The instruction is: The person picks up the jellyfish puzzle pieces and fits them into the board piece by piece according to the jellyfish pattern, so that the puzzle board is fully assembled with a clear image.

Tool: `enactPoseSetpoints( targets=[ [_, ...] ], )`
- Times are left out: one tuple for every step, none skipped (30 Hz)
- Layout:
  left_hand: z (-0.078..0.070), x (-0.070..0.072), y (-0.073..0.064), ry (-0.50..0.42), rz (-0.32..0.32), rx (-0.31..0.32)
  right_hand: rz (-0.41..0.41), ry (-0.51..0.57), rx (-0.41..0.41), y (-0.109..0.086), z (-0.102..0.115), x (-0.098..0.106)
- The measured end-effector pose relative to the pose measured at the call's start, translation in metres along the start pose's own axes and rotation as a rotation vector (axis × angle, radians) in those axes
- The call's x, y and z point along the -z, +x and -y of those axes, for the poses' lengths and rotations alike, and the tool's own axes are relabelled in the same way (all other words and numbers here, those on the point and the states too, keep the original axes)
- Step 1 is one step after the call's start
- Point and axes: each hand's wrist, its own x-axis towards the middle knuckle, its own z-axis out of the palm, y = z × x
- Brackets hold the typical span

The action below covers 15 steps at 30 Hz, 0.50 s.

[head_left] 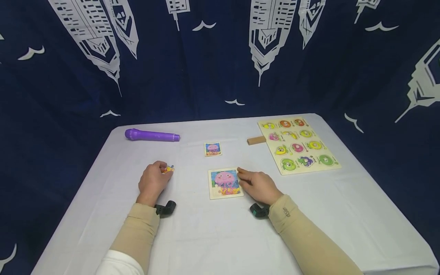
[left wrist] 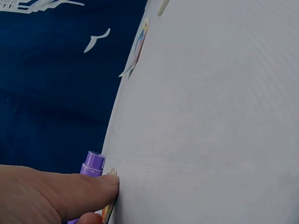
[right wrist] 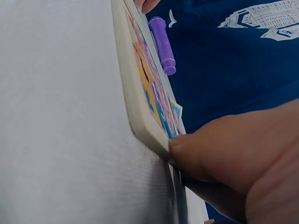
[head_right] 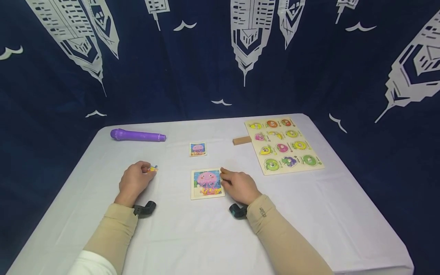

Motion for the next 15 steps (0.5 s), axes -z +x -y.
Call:
enactPoseSetpoints(
  targets=[
    [-0.0002, 0.0, 0.0001, -0.011, 0.001, 0.001, 0.0, -0.001, 0.0, 0.0001, 0.0, 0.0003],
    [-0.0005, 0.0, 0.0001, -0.018, 0.001, 0.0, 0.0, -0.002, 0.0, 0.0001, 0.0, 0.0005],
    [-0.0007, 0.0, 0.0001, -0.023, 0.001, -0.003, -0.001, -0.003, 0.0, 0.0004, 0.0, 0.0006],
    [-0.0008, -0.0001, 0.0001, -0.026, -0.003, -0.006, -0.002, -0.003, 0.0, 0.0006, 0.0, 0.0006],
    [-0.001, -0.0001, 0.0, -0.031, -0.005, -0.012, -0.003, -0.003, 0.001, 0.0006, -0.0002, 0.0006],
    [-0.0013, -0.0002, -0.0003, -0.034, -0.007, -0.017, -0.003, -0.002, 0.001, 0.0006, -0.0003, 0.0005],
    [-0.0012, -0.0003, -0.0003, -0.038, -0.008, -0.02, -0.004, -0.003, 0.001, 0.0004, -0.0005, 0.0004],
    [-0.001, -0.0005, -0.0004, -0.041, -0.011, -0.025, -0.003, -0.002, 0.001, 0.0004, -0.0006, 0.0002],
    [-0.0008, -0.0006, -0.0005, -0.046, -0.013, -0.029, -0.003, -0.002, 0.001, 0.0005, -0.0006, 0.0001],
    [-0.0005, -0.0007, -0.0006, -0.05, -0.015, -0.031, -0.002, -0.003, 0.0, 0.0002, -0.0008, 0.0],
    [-0.0002, -0.0008, -0.0008, -0.055, -0.018, -0.034, -0.001, -0.003, 0.0, 0.0001, -0.0008, 0.0],
    [0.0, -0.0008, -0.001, -0.059, -0.021, -0.035, 0.0, -0.002, 0.0, 0.0003, -0.0005, 0.0],
    [0.0002, -0.0009, -0.0012, -0.064, -0.023, -0.038, 0.001, -0.003, 0.002, 0.0002, -0.0004, 0.0],
    [0.0001, -0.001, -0.0014, -0.068, -0.026, -0.042, 0.0, -0.003, 0.002, 0.0003, -0.0002, 0.0001],
    [-0.0002, -0.0011, -0.0019, -0.074, -0.028, -0.045, 0.0, -0.003, 0.003, 0.0, 0.0001, 0.0002]
  ],
)
